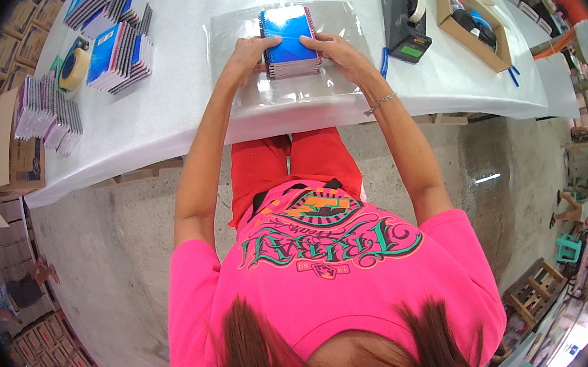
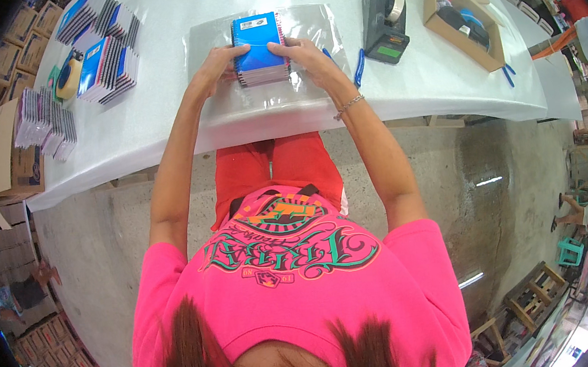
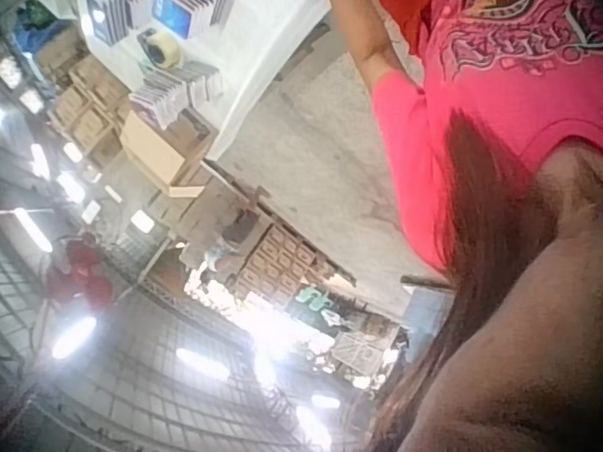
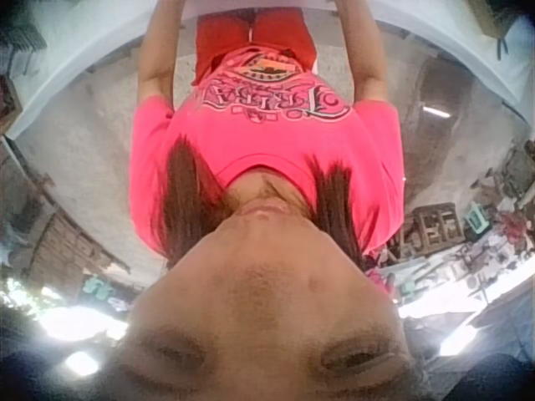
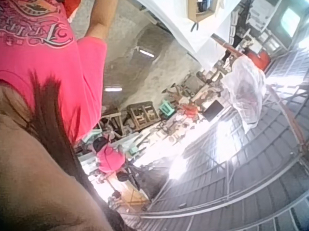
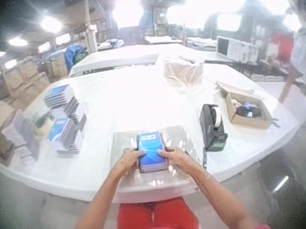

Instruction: The person places spiral-bound notebooks into clear plastic sleeves at a white table. They fold the sleeve edges over the notebooks and use a blue pen to mark or seal the packaging. The person repeats this process for multiple notebooks, stacking the finished items on the table.

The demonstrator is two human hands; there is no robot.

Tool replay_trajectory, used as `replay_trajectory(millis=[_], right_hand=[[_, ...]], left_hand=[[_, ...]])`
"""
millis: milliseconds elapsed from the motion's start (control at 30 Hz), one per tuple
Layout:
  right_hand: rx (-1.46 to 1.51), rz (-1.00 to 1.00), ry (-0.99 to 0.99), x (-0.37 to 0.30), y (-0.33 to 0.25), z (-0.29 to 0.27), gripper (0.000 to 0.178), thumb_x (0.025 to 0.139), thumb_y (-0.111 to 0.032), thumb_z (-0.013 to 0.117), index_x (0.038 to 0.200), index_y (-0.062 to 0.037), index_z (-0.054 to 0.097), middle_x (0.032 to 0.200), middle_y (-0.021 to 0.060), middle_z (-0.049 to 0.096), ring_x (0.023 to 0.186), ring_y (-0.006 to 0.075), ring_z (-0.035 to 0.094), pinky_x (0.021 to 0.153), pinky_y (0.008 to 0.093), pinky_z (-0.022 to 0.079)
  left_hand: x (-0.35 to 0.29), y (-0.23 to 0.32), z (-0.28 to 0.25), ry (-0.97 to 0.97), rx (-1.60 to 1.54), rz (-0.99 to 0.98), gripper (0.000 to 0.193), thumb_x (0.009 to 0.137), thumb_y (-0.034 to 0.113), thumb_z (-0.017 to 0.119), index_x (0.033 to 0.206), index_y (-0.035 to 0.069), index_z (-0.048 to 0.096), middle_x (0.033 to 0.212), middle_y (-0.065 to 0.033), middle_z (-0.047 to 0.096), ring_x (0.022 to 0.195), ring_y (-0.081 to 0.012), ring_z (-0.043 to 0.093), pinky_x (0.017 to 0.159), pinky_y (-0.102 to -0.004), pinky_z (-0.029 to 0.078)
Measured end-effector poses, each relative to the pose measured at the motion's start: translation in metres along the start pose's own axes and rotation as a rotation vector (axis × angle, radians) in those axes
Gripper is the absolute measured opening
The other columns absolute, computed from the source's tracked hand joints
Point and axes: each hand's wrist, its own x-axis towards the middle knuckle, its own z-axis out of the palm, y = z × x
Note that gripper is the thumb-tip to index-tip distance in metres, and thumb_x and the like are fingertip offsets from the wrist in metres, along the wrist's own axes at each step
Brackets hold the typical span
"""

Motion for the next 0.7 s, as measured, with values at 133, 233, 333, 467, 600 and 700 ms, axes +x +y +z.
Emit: replay_trajectory(millis=[133, 233, 333, 467, 600, 700], right_hand=[[-0.065, -0.005, 0.056, -0.008, -0.006, 0.008, 0.060, 0.090, -0.043, 0.064, 0.124, 0.0069, 0.057, 0.117, 0.0115, 0.062, 0.111, 0.0185, 0.055, 0.099, 0.0283, 0.038], [-0.085, -0.149, 0.070, -0.005, 0.003, 0.006, 0.059, 0.092, -0.043, 0.061, 0.125, 0.0057, 0.057, 0.118, 0.0114, 0.062, 0.108, 0.0190, 0.056, 0.096, 0.0298, 0.040], [-0.221, -0.264, 0.384, -0.018, 0.009, -0.005, 0.047, 0.090, -0.036, 0.064, 0.122, -0.0015, 0.062, 0.112, 0.0149, 0.063, 0.100, 0.0213, 0.059, 0.087, 0.0328, 0.045], [-0.764, -0.438, 0.794, -0.065, 0.020, -0.051, 0.035, 0.080, -0.027, 0.072, 0.106, -0.0037, 0.068, 0.099, 0.0248, 0.061, 0.086, 0.0312, 0.059, 0.079, 0.0386, 0.046], [-0.805, -0.293, 0.839, -0.099, 0.031, -0.052, 0.027, 0.076, -0.021, 0.074, 0.098, -0.0048, 0.069, 0.085, 0.0210, 0.057, 0.083, 0.0347, 0.057, 0.074, 0.0413, 0.046], [-0.809, -0.290, 0.765, -0.108, 0.041, -0.047, 0.027, 0.074, -0.015, 0.075, 0.099, -0.0039, 0.069, 0.083, 0.0197, 0.056, 0.083, 0.0356, 0.058, 0.072, 0.0406, 0.047]], left_hand=[[0.012, -0.008, -0.007, -0.049, 0.067, -0.043, 0.043, 0.082, 0.037, 0.068, 0.103, -0.001, 0.067, 0.089, -0.0094, 0.065, 0.082, -0.0167, 0.062, 0.074, -0.0302, 0.051], [0.020, -0.017, -0.006, -0.012, 0.033, 0.049, 0.054, 0.082, 0.045, 0.066, 0.102, -0.005, 0.065, 0.088, -0.0127, 0.065, 0.081, -0.0199, 0.063, 0.074, -0.0324, 0.051], [0.015, -0.025, 0.011, 0.684, 0.567, 0.611, 0.045, 0.084, 0.037, 0.067, 0.103, -0.004, 0.064, 0.088, -0.0140, 0.065, 0.079, -0.0234, 0.064, 0.073, -0.0348, 0.051], [-0.052, 0.023, 0.057, 0.392, 0.454, 0.869, 0.031, 0.084, 0.024, 0.069, 0.105, 0.002, 0.065, 0.092, -0.0130, 0.063, 0.086, -0.0233, 0.062, 0.079, -0.0365, 0.048], [-0.047, 0.010, 0.111, -0.066, 0.400, 0.700, 0.027, 0.081, 0.019, 0.072, 0.102, 0.004, 0.065, 0.091, -0.0152, 0.064, 0.086, -0.0281, 0.063, 0.074, -0.0376, 0.050], [-0.031, -0.013, 0.137, 0.010, 0.540, 0.729, 0.031, 0.079, 0.022, 0.074, 0.100, 0.002, 0.062, 0.093, -0.0179, 0.063, 0.088, -0.0325, 0.063, 0.074, -0.0398, 0.050]])
